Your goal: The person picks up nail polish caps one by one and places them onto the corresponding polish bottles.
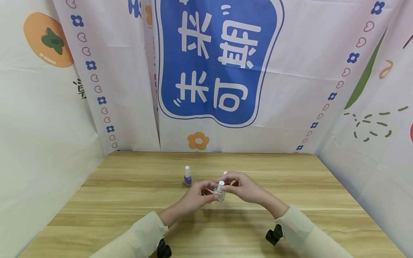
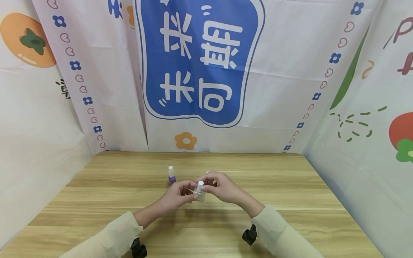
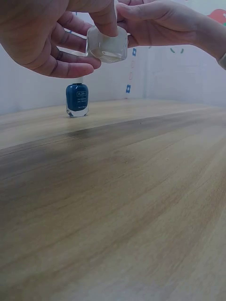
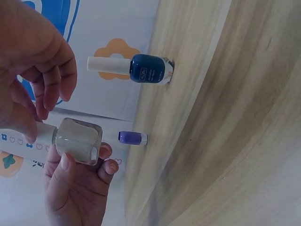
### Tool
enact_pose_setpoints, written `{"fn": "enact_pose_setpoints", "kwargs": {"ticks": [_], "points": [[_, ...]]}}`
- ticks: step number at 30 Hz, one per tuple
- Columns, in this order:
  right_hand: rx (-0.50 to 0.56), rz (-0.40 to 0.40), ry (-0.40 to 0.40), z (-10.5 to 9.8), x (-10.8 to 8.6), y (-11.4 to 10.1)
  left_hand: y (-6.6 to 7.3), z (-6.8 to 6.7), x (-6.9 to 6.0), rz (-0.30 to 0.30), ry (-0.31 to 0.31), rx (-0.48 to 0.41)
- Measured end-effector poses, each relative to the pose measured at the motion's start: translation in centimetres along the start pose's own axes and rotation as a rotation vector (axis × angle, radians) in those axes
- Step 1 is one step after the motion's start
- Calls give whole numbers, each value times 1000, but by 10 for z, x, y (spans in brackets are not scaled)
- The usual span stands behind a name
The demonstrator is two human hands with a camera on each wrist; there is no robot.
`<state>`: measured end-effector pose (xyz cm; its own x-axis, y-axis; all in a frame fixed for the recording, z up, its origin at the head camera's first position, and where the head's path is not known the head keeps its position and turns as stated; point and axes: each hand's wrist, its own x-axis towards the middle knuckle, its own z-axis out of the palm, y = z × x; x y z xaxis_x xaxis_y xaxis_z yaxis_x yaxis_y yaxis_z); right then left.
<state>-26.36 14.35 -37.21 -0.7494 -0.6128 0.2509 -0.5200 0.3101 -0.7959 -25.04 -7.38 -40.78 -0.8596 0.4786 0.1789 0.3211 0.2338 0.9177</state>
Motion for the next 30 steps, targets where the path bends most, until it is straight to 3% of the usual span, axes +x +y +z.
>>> {"fn": "enact_pose_setpoints", "kwargs": {"ticks": [10,23,30], "points": [[-17,58,82,6,2,1,1,0,-1,6,6,-5],[28,80,93,10,2,6,1,2,-1,12,8,0],[9,35,53,3,1,4,3,1,-2,9,14,-6]]}}
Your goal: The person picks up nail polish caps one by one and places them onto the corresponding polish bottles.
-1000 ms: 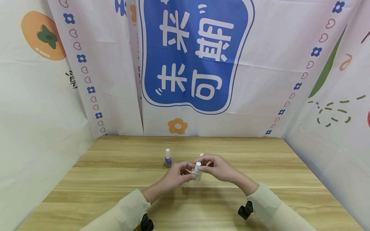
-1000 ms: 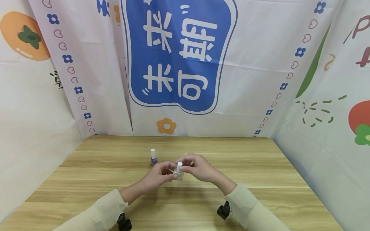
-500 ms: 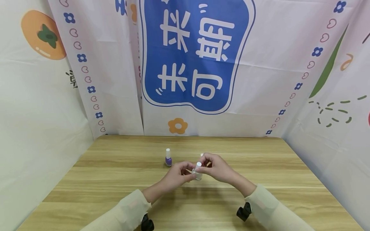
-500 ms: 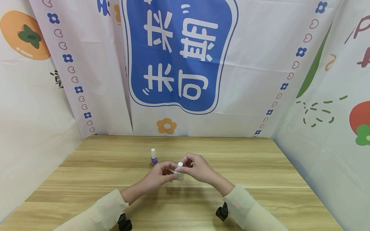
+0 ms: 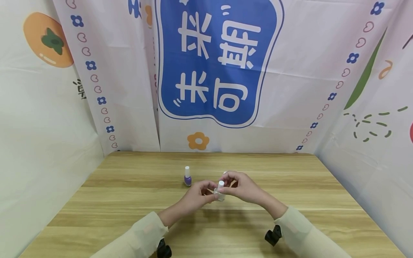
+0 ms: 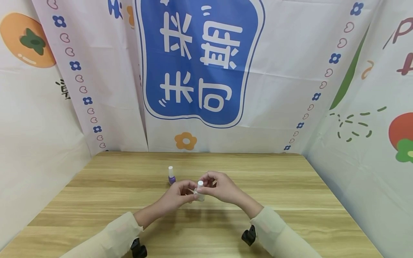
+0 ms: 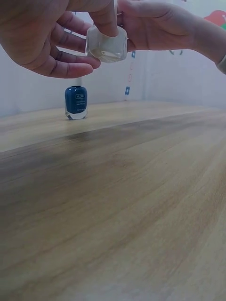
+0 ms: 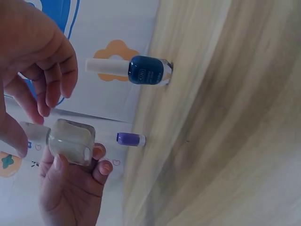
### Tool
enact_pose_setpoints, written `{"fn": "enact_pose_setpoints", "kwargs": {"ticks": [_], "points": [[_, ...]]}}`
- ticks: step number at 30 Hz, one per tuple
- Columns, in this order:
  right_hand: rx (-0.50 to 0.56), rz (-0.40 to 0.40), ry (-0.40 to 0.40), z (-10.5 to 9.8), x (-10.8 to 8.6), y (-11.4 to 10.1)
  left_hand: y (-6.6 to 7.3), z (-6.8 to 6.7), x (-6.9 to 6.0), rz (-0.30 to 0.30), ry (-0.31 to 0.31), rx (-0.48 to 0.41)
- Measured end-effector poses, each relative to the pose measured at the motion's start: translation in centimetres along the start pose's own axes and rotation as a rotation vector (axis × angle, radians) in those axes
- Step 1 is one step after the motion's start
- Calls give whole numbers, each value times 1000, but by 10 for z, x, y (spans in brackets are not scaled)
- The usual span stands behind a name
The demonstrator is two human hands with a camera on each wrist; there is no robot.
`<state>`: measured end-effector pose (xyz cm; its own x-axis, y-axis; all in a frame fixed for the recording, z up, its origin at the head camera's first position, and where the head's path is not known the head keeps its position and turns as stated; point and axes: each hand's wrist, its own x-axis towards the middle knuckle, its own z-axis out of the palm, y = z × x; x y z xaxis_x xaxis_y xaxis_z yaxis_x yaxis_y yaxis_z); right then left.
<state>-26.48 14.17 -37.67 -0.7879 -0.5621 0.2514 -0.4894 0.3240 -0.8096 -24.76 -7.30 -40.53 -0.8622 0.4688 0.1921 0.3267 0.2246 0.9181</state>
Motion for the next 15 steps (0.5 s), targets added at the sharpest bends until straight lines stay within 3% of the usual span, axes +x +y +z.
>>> {"fn": "enact_pose_setpoints", "kwargs": {"ticks": [8,15], "points": [[7,-58,-105,-9,-1,-4,0,-1,-1,-22,-3,5],[7,-68,-75,-6,-3,-13,0,0,-1,-15,2,7]]}}
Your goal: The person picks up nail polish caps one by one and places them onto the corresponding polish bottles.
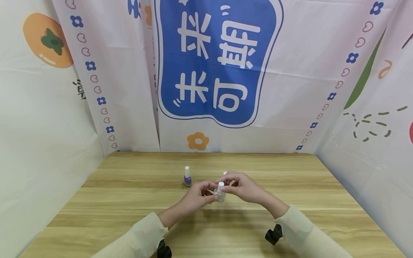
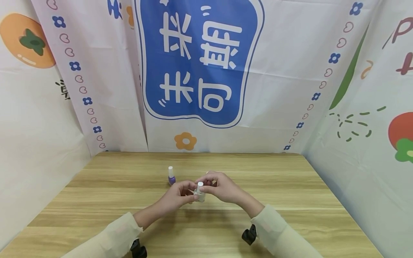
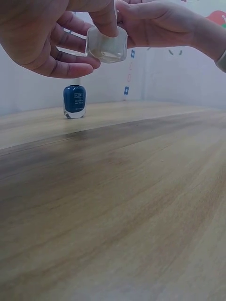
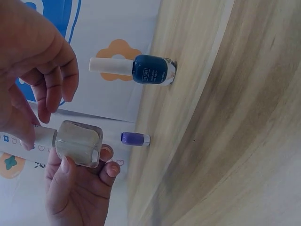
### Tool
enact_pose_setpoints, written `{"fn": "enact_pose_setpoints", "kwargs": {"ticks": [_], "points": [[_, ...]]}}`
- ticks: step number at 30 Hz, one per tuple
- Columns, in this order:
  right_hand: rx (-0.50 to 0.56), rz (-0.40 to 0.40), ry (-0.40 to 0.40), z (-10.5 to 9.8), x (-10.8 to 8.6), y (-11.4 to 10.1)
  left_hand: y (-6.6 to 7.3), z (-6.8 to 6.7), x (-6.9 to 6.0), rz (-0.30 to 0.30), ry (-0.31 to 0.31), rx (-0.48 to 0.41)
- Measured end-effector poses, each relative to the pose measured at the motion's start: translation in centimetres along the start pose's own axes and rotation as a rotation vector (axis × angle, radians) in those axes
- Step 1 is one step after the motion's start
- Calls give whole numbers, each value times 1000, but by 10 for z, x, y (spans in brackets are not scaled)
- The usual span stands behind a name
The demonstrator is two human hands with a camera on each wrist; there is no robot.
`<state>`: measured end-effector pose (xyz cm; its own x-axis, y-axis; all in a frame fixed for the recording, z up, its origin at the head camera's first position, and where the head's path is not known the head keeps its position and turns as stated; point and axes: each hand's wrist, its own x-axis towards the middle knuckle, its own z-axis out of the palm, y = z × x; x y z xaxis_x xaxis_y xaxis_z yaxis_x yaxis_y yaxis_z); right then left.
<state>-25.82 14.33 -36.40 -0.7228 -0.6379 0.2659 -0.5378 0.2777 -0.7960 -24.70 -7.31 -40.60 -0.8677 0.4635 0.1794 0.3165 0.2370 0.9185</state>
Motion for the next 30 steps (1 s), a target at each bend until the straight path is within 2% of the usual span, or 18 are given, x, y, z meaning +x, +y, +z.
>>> {"fn": "enact_pose_setpoints", "kwargs": {"ticks": [4,6,11,20,30], "points": [[-5,27,39,3,1,-5,1,0,0,2,-3,-8],[-11,40,60,5,3,4,1,0,0,3,-3,-12],[-8,87,103,8,4,8,1,0,1,2,2,-20],[-34,76,172,12,6,11,1,1,1,11,9,-29],[-25,110,180,15,6,12,1,1,1,26,8,-46]]}}
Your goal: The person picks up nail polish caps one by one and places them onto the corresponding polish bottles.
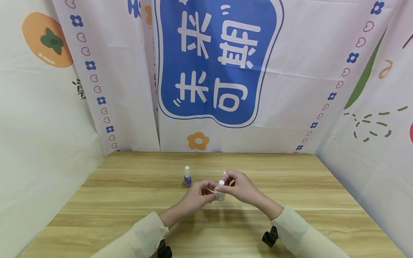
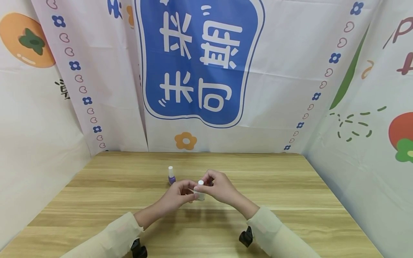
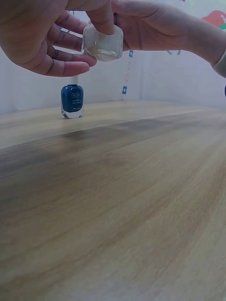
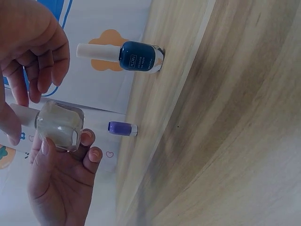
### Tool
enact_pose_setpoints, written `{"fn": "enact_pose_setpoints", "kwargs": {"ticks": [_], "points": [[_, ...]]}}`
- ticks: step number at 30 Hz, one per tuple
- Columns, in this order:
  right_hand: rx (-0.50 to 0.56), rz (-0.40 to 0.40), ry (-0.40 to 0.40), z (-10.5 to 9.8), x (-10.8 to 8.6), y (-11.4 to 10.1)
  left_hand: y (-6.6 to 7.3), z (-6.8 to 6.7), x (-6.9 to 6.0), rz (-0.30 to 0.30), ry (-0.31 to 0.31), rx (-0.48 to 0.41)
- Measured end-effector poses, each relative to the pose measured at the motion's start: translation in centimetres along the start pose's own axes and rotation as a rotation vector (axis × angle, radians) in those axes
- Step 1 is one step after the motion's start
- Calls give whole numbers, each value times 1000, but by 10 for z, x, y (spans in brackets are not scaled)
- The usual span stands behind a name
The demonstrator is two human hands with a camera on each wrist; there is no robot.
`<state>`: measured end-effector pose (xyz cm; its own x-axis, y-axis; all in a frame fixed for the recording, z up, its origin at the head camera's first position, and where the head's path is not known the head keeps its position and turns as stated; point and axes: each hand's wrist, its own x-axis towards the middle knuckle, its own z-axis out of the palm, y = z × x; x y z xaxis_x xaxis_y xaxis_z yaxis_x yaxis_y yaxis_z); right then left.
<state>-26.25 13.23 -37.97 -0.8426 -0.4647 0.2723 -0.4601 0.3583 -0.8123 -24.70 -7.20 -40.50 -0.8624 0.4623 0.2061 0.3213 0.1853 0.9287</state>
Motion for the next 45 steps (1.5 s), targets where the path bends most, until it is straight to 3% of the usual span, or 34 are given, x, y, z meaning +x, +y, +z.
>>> {"fn": "enact_pose_setpoints", "kwargs": {"ticks": [6,14,19,27,35,45], "points": [[4,-20,-21,-4,0,-1,0,-2,0,-8,3,-3],[33,-69,-135,-14,0,1,-1,-5,0,-30,2,-5],[41,-81,-170,-12,-1,0,-1,-5,-1,-12,-7,1],[27,-48,-129,-8,-2,-4,-1,-5,-2,-10,-2,-3],[25,-11,-83,-8,-11,-39,0,-4,-2,-9,2,7],[14,-9,-13,-2,-11,-38,-4,-3,0,5,7,8]]}}
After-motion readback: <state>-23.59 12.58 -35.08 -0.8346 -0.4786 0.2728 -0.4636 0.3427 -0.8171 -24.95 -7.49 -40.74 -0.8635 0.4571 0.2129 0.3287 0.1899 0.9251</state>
